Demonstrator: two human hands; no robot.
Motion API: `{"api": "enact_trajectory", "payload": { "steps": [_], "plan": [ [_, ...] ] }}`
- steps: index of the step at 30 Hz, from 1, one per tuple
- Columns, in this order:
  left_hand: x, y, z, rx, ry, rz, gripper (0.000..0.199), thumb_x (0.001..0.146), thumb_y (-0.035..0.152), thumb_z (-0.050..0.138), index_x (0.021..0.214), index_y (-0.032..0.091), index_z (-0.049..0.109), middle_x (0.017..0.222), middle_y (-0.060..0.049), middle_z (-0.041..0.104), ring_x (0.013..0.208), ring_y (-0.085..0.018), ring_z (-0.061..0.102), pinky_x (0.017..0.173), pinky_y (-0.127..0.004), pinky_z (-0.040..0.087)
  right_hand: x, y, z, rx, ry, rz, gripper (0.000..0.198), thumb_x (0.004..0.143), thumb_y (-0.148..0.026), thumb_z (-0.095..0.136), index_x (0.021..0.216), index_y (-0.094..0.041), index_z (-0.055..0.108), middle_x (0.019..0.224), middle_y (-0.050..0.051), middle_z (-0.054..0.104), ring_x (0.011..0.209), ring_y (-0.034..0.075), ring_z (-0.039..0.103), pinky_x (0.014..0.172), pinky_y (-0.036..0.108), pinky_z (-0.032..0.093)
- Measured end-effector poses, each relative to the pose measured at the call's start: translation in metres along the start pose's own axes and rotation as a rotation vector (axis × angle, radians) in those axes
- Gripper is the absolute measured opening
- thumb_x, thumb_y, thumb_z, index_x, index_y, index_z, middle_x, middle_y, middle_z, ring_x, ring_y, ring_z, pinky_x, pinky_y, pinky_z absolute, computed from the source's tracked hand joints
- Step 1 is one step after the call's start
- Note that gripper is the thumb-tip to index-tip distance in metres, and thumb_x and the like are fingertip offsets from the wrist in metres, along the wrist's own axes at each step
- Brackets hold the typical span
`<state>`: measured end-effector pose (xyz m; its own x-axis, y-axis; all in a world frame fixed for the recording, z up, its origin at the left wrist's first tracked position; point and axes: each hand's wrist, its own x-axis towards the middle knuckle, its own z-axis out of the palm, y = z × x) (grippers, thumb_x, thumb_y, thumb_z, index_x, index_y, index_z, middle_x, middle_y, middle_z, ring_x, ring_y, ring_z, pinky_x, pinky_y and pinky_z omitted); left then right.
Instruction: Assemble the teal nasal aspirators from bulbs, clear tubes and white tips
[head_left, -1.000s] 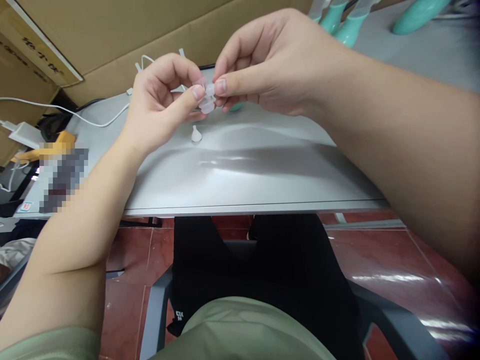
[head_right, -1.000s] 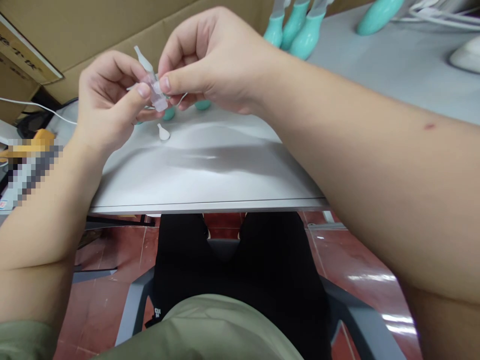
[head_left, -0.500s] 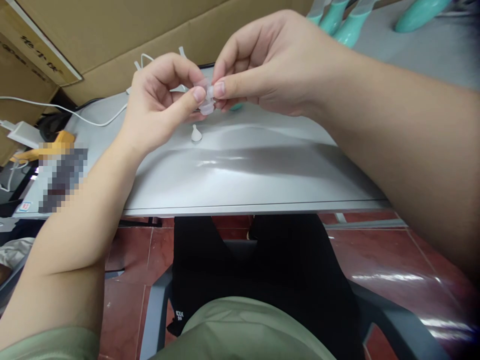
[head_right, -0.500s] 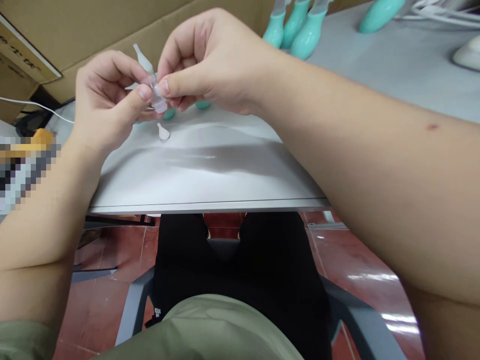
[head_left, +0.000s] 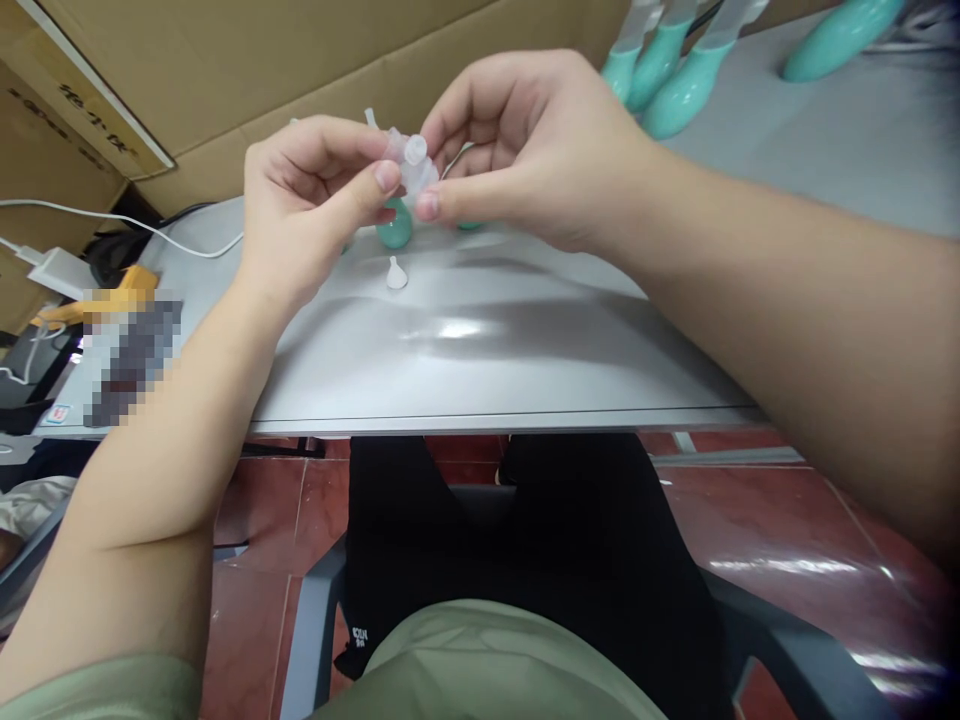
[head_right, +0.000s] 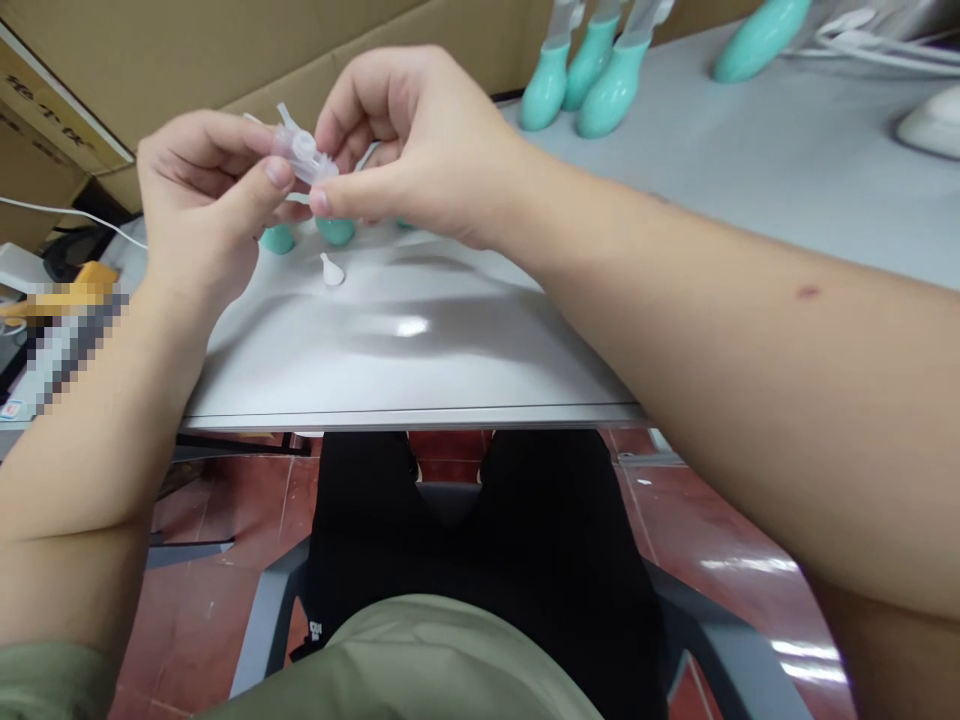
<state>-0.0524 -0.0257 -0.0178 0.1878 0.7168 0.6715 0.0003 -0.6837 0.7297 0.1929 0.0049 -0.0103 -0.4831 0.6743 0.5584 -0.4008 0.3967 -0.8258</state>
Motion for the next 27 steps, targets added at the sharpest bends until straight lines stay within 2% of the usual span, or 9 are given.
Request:
{"api": "enact_trajectory", "payload": {
  "steps": [2,5,8,11,15,17,19,22,27],
  "plan": [
    [0.000,0.000,0.001,-0.019,-0.004,0.012,0.013,0.104,0.032,0.111,0.107,0.029,0.099,0.112,-0.003,0.096,0.098,-0.028,0.093,0.084,-0.045,0.081,-0.001,0.000,0.006,-0.067,0.046,-0.034,0.046,0.086,0.031,0.096,0.098,-0.012,0.082,0.089,-0.004,0.089,0.081,0.006,0.085,0.072,0.011,0.067],
    [-0.001,0.002,0.003,-0.061,0.001,0.004,0.018,0.104,0.033,0.113,0.110,0.030,0.097,0.112,-0.002,0.096,0.098,-0.025,0.094,0.085,-0.042,0.083,-0.003,-0.003,0.012,-0.207,0.119,-0.086,0.051,0.088,0.038,0.079,0.093,-0.013,0.079,0.087,-0.007,0.086,0.079,0.003,0.080,0.070,0.010,0.062],
    [-0.001,0.004,0.003,-0.076,0.013,-0.074,0.031,0.103,0.042,0.116,0.115,0.032,0.089,0.110,0.000,0.096,0.094,-0.024,0.094,0.078,-0.039,0.082,-0.004,-0.007,0.009,-0.365,0.122,-0.146,0.047,0.089,0.031,0.085,0.093,-0.015,0.079,0.086,-0.010,0.078,0.076,-0.001,0.068,0.069,0.006,0.053],
    [0.001,0.002,0.001,-0.062,-0.022,-0.153,0.040,0.103,0.052,0.114,0.120,0.033,0.083,0.112,-0.001,0.098,0.094,-0.027,0.095,0.080,-0.043,0.083,-0.005,-0.008,0.003,-0.554,0.060,-0.187,0.035,0.095,0.013,0.095,0.095,-0.020,0.080,0.091,-0.009,0.075,0.081,0.001,0.065,0.074,0.009,0.053],
    [0.004,-0.008,-0.004,-0.040,-0.036,-0.215,0.059,0.090,0.057,0.118,0.125,0.034,0.076,0.105,0.000,0.096,0.095,-0.033,0.096,0.087,-0.059,0.086,-0.006,-0.008,0.002,-0.681,0.029,-0.206,0.037,0.091,0.017,0.086,0.101,-0.019,0.080,0.096,-0.008,0.074,0.086,0.003,0.067,0.080,0.015,0.057],
    [0.005,-0.010,-0.005,-0.035,-0.046,-0.251,0.061,0.088,0.056,0.116,0.126,0.033,0.074,0.104,0.000,0.094,0.097,-0.037,0.097,0.095,-0.069,0.087,-0.008,-0.009,0.003,-0.734,0.017,-0.208,0.037,0.091,0.017,0.086,0.105,-0.017,0.081,0.099,-0.009,0.074,0.089,0.004,0.068,0.084,0.016,0.060],
    [0.006,-0.008,-0.005,-0.020,-0.053,-0.267,0.061,0.087,0.056,0.115,0.126,0.032,0.074,0.105,-0.002,0.094,0.099,-0.038,0.097,0.099,-0.074,0.086,-0.010,-0.011,0.004,-0.806,-0.006,-0.210,0.031,0.095,0.010,0.088,0.108,-0.017,0.083,0.102,-0.008,0.077,0.092,0.006,0.072,0.089,0.019,0.064],
    [0.008,-0.007,-0.005,0.016,-0.069,-0.275,0.065,0.082,0.060,0.116,0.124,0.033,0.075,0.108,-0.003,0.094,0.100,-0.038,0.096,0.098,-0.071,0.086,-0.012,-0.014,0.003,-0.874,-0.028,-0.227,0.024,0.100,0.003,0.089,0.111,-0.018,0.084,0.108,-0.006,0.080,0.097,0.009,0.076,0.094,0.022,0.068],
    [0.008,-0.018,-0.007,0.032,-0.042,-0.312,0.069,0.079,0.059,0.119,0.127,0.035,0.076,0.107,0.000,0.093,0.107,-0.038,0.097,0.108,-0.068,0.085,-0.011,-0.019,0.005,-0.897,-0.048,-0.195,0.026,0.099,0.005,0.088,0.108,-0.019,0.081,0.108,-0.006,0.075,0.100,0.010,0.076,0.098,0.024,0.066]
  ]
}}
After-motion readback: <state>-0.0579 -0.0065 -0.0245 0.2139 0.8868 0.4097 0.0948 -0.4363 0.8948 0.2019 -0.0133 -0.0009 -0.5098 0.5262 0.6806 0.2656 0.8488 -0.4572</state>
